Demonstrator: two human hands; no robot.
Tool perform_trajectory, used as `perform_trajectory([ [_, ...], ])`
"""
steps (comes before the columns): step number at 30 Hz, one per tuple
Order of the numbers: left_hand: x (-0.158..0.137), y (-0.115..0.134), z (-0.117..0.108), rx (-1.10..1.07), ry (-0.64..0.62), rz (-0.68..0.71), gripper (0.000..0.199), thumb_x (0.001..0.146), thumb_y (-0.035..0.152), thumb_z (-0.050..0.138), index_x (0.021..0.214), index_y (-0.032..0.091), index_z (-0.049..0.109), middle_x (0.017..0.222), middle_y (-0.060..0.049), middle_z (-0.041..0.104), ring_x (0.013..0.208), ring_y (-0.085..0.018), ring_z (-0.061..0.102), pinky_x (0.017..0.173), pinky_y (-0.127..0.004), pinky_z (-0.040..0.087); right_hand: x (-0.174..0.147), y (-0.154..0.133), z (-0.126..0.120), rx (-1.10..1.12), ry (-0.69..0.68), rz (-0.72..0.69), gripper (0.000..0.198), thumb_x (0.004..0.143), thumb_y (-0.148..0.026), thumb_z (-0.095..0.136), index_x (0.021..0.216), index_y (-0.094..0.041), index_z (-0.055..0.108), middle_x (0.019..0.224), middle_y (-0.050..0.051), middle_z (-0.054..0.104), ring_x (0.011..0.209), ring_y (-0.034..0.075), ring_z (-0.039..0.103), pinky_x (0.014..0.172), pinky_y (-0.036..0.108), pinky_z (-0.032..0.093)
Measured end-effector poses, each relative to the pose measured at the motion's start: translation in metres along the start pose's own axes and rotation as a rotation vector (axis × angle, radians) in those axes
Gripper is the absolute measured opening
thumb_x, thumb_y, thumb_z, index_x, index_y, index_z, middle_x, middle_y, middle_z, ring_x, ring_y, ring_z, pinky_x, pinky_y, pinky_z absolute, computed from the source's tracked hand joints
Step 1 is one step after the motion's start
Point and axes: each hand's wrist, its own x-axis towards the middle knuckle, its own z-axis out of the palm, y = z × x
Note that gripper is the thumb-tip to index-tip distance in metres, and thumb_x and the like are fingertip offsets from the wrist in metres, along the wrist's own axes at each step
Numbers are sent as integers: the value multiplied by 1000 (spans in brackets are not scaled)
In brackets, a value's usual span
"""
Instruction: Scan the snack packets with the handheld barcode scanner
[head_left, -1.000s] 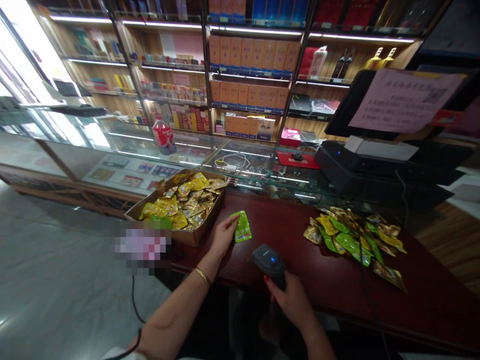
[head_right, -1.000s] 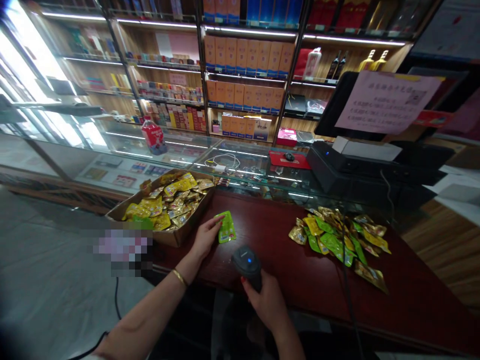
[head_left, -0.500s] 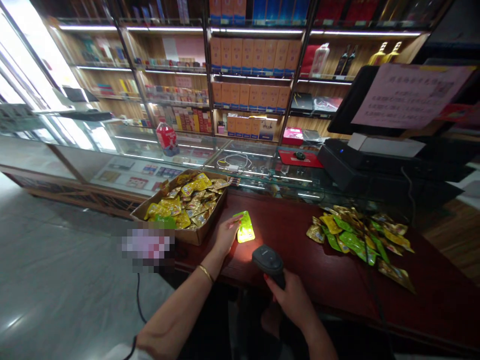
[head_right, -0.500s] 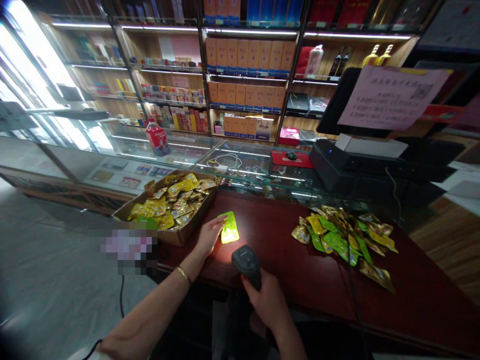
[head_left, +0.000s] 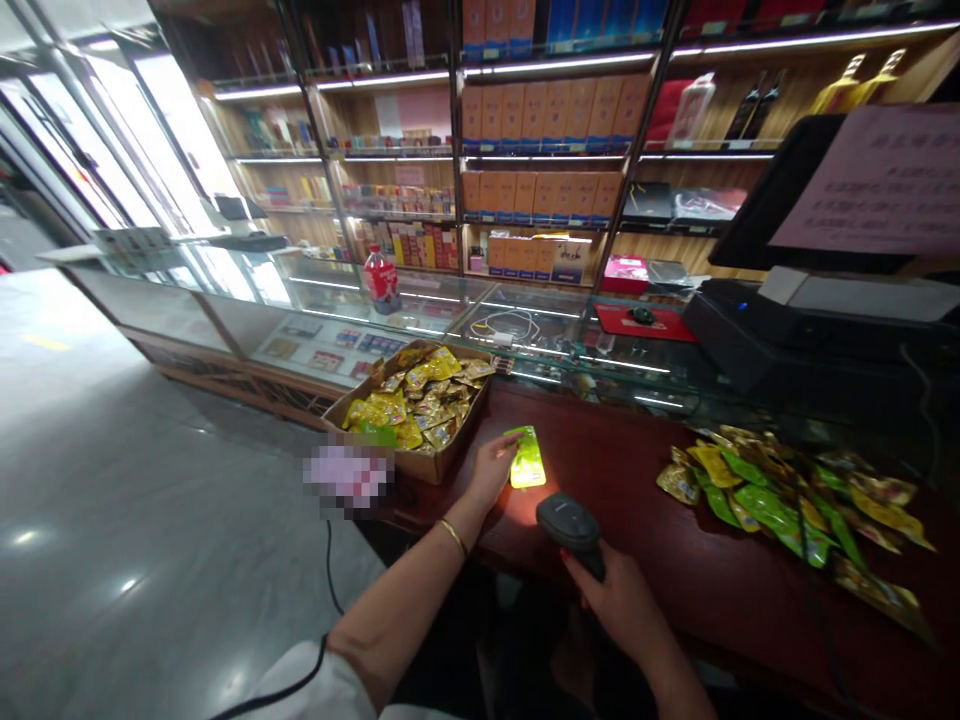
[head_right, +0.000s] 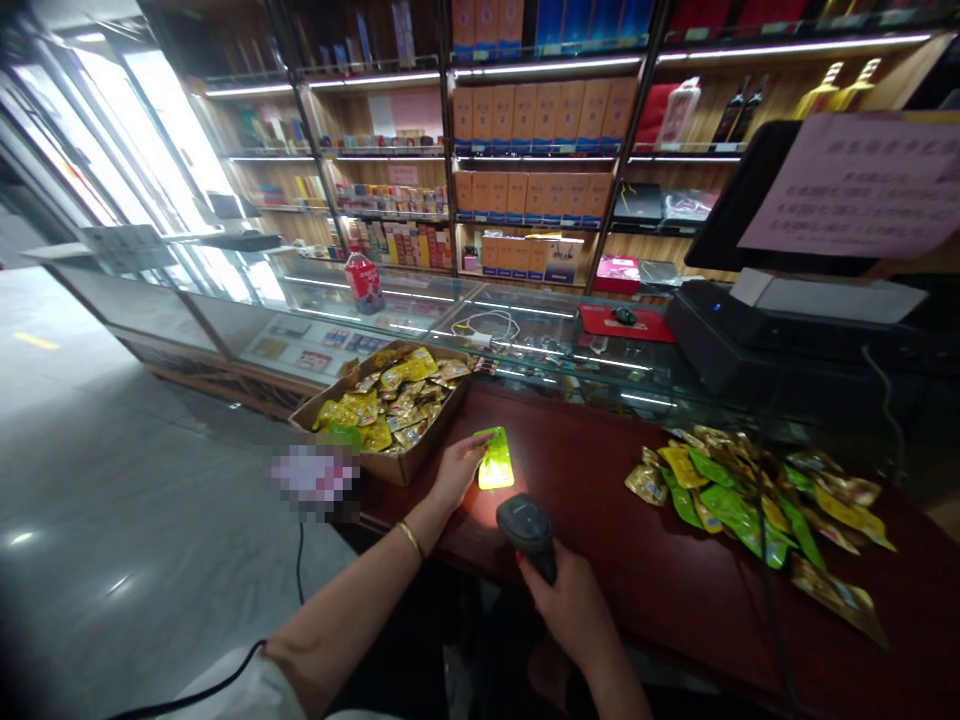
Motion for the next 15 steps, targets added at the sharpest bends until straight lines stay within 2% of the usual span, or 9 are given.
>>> perform_trajectory([
  [4, 1, -1, 0, -4, -18, 4, 34, 68, 26, 80, 100, 13, 80, 94, -12, 81, 77, -21, 72, 72, -30, 55, -1, 3, 0, -4, 10, -11, 32, 90, -47, 52, 91, -18, 66, 53, 0, 64, 53, 22, 63, 57, 29, 43],
  [10, 0, -4, -1, -13, -36, -3, 37, 72, 25, 77, 107, 14, 78, 99, -12, 80, 75, -19, 71, 69, -29, 55, 0, 8, -2, 0, -9, 29, 33, 88, -49, 54, 89, -18, 66, 54, 0, 65, 52, 21, 65, 54, 28, 43],
  [15, 3, -7, 0, -10, -36, -7, 35, 71, 22, 79, 105, 14, 79, 99, -11, 80, 75, -18, 70, 72, -29, 55, -4, 3, -9, -27, -6, -21, 30, 87, -47, 55, 84, -19, 66, 55, -1, 65, 53, 20, 64, 55, 27, 44],
])
